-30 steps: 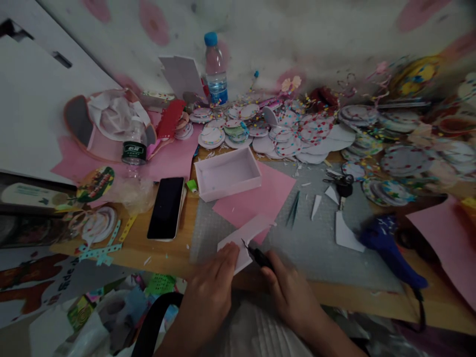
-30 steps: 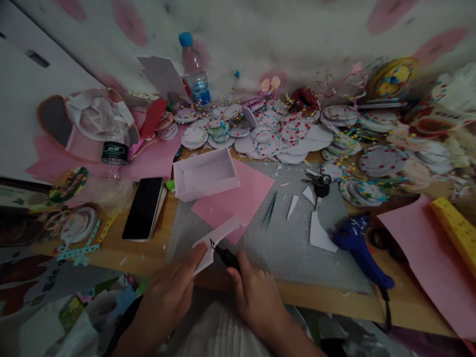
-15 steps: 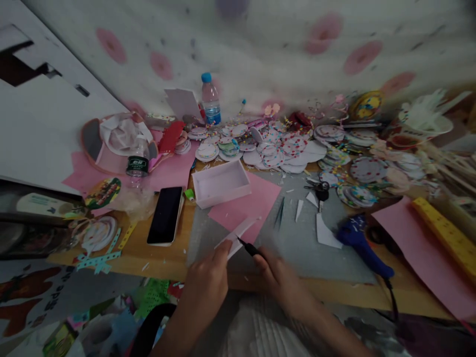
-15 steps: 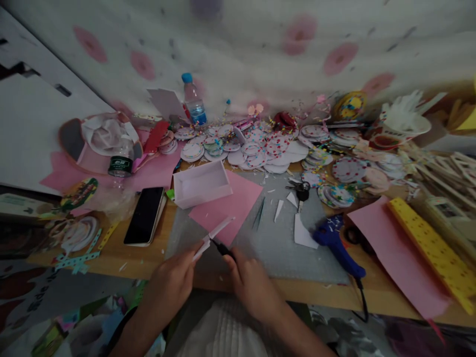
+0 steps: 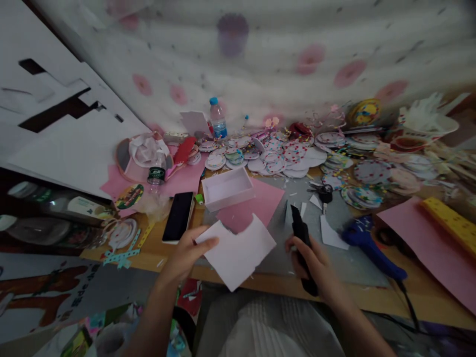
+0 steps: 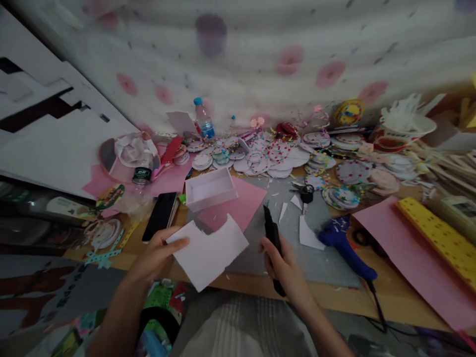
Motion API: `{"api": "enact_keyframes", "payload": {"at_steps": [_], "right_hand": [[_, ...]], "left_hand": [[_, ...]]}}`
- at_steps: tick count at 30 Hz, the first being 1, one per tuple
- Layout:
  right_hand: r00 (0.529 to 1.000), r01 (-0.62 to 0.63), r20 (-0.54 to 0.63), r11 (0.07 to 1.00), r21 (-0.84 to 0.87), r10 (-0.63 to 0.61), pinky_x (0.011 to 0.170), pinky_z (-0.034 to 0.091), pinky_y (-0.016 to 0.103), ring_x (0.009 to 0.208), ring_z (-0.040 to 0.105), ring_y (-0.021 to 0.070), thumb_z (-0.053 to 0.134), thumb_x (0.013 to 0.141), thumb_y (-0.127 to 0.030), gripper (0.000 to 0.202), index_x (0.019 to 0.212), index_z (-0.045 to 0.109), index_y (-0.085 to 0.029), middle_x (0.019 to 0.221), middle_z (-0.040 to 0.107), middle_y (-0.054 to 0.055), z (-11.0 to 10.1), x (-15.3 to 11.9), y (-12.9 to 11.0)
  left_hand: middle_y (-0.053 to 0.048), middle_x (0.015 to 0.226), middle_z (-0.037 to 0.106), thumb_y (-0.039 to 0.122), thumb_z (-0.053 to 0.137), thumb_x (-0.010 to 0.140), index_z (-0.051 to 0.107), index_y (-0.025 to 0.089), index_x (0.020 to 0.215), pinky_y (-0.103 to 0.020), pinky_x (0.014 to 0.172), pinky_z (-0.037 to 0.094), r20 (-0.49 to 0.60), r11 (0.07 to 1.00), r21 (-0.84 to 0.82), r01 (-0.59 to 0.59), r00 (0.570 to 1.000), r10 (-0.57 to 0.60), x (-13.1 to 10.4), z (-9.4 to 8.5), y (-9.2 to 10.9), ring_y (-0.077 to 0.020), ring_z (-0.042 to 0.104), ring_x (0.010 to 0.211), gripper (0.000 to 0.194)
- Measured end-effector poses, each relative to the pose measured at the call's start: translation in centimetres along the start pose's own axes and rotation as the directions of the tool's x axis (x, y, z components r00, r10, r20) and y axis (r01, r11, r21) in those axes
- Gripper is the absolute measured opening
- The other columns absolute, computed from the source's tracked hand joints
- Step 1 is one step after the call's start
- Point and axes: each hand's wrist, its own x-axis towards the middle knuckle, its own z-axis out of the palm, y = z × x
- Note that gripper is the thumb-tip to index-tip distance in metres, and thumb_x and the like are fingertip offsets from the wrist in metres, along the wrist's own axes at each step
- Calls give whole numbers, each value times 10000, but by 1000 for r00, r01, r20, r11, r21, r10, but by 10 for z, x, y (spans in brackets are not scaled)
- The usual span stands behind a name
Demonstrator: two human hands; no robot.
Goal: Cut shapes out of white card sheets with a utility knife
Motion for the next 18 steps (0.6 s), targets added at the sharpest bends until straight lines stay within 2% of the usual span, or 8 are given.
{"api": "enact_keyframes", "payload": {"at_steps": [3,5,8,11,13,14,16,18], "right_hand": [[995,-46,94,994,96,37,385,202,195,369,244,57,634,793,-579,394,892,548,-208,429,320,-124,5,-2,-2],[985,-105,150,987,120,86,385,230,190,396,317,58,752,697,-527,440,932,561,-208,497,415,-104,14,-3,-4],[993,-108,57,980,167,100,421,330,194,491,462,82,828,616,-458,497,965,572,-214,672,572,-44,33,-9,-6],[991,-78,-84,970,232,100,388,296,191,422,397,68,803,648,-490,474,944,545,-223,564,505,-77,46,-14,-1],[991,-101,-60,952,288,124,361,249,187,375,329,57,766,676,-535,468,941,539,-223,497,432,-101,45,-15,4],[992,-112,-23,939,326,126,356,242,187,373,322,53,741,690,-560,466,941,542,-221,518,461,-90,42,-13,6],[994,-105,28,922,372,102,359,252,190,399,350,50,702,718,-575,442,933,551,-220,670,600,-29,32,-8,6],[998,-56,16,935,351,54,387,295,194,457,400,54,726,715,-525,399,901,556,-215,879,683,32,23,0,-1]], "left_hand": [[-44,801,690,382,789,673,720,130,914,-216,601,412,125,995,-57,80,990,-72,-5,-2,3,-143,584,692,356],[-51,818,701,365,825,631,727,134,922,-215,600,423,180,989,-84,126,978,-109,-4,-1,4,-146,596,695,384],[-53,896,711,402,837,612,703,167,1021,-231,638,456,125,960,-243,142,986,-114,1,4,1,-155,612,738,491],[-52,898,703,473,795,656,680,161,1029,-230,653,453,34,944,-325,50,999,-41,10,17,-8,-142,596,735,499],[-42,806,683,491,781,670,683,133,932,-205,603,417,11,955,-298,16,1000,-14,15,27,-13,-120,563,676,455],[-33,763,668,493,779,671,679,125,885,-195,575,395,3,958,-287,12,1000,-11,18,32,-15,-110,543,647,437],[-20,722,648,484,781,668,674,123,844,-192,547,371,13,959,-284,25,1000,-22,23,42,-15,-103,523,615,415],[-20,725,643,479,778,668,675,124,844,-200,544,373,46,964,-263,41,998,-30,28,50,-12,-111,526,611,409]]}}
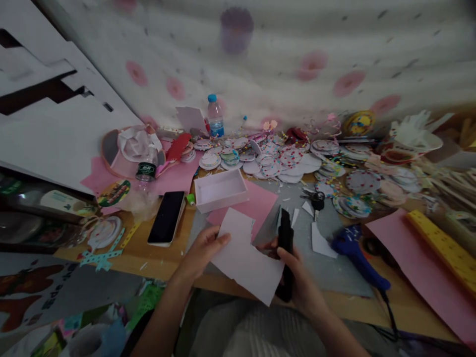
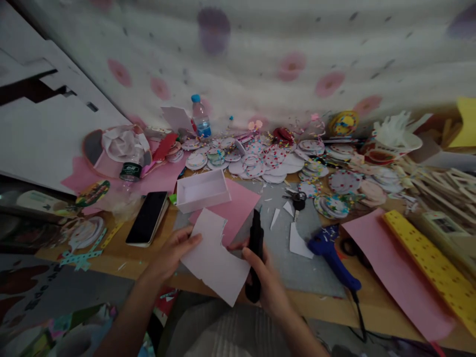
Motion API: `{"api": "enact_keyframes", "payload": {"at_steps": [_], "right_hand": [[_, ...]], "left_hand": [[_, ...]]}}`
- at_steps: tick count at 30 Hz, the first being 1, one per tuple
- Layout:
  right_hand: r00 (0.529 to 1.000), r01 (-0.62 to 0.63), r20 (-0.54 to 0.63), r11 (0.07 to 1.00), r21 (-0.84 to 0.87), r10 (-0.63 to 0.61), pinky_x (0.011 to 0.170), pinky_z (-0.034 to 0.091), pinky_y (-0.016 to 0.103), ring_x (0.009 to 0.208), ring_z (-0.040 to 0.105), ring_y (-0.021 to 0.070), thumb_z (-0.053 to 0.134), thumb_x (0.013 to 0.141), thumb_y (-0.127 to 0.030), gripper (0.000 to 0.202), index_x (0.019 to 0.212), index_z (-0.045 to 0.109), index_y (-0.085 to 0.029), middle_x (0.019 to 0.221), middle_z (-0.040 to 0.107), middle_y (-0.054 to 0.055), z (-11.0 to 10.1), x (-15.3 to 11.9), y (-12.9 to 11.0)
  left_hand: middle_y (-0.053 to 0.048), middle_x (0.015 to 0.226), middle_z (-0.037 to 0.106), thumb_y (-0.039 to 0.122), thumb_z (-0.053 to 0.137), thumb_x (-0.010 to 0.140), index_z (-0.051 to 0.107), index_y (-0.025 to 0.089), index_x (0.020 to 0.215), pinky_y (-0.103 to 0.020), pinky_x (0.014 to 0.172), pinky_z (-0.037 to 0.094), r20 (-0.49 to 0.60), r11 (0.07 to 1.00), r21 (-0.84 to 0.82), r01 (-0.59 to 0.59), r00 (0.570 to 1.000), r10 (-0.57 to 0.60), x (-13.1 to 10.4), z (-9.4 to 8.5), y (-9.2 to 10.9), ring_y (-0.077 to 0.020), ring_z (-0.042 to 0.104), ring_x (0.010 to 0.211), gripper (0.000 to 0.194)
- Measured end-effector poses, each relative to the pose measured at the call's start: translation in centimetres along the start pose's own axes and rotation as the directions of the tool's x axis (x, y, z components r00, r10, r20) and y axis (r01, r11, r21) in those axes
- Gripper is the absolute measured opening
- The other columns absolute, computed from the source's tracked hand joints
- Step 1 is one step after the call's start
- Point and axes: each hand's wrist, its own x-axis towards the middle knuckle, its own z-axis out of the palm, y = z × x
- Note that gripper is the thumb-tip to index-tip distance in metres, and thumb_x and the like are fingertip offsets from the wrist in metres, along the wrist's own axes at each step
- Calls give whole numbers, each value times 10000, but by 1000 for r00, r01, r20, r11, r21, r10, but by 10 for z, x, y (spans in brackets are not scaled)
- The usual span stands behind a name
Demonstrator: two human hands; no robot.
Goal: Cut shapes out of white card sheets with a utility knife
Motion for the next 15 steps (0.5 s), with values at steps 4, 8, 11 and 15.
{"api": "enact_keyframes", "payload": {"at_steps": [4,8,11,15], "right_hand": [[998,12,-62,990,-139,-21,480,383,212,558,495,98,827,615,-411,404,862,579,-211,864,698,27,-3,17,-23],[997,15,-74,971,-238,-34,576,445,262,661,565,165,847,572,-419,417,810,571,-218,774,676,17,-9,31,-35],[999,4,-46,945,-326,-21,553,430,264,637,550,162,841,572,-436,410,803,589,-211,746,644,8,-20,38,-39],[998,2,-61,952,-307,-22,544,427,259,608,540,149,860,545,-420,446,781,541,-217,687,614,-20,-29,43,-41]], "left_hand": [[-16,737,623,491,710,731,664,127,865,-205,538,360,78,990,144,7,997,-18,11,16,9,-113,510,610,390],[-8,744,595,463,646,783,649,133,891,-206,537,342,91,966,258,-12,996,-12,22,31,17,-113,484,628,347],[1,727,565,449,613,800,642,131,910,-209,529,328,121,956,293,-21,992,-15,28,41,18,-112,460,621,338],[10,700,528,444,595,803,623,123,868,-213,530,316,101,959,281,-20,995,-9,31,54,14,-110,437,613,329]]}}
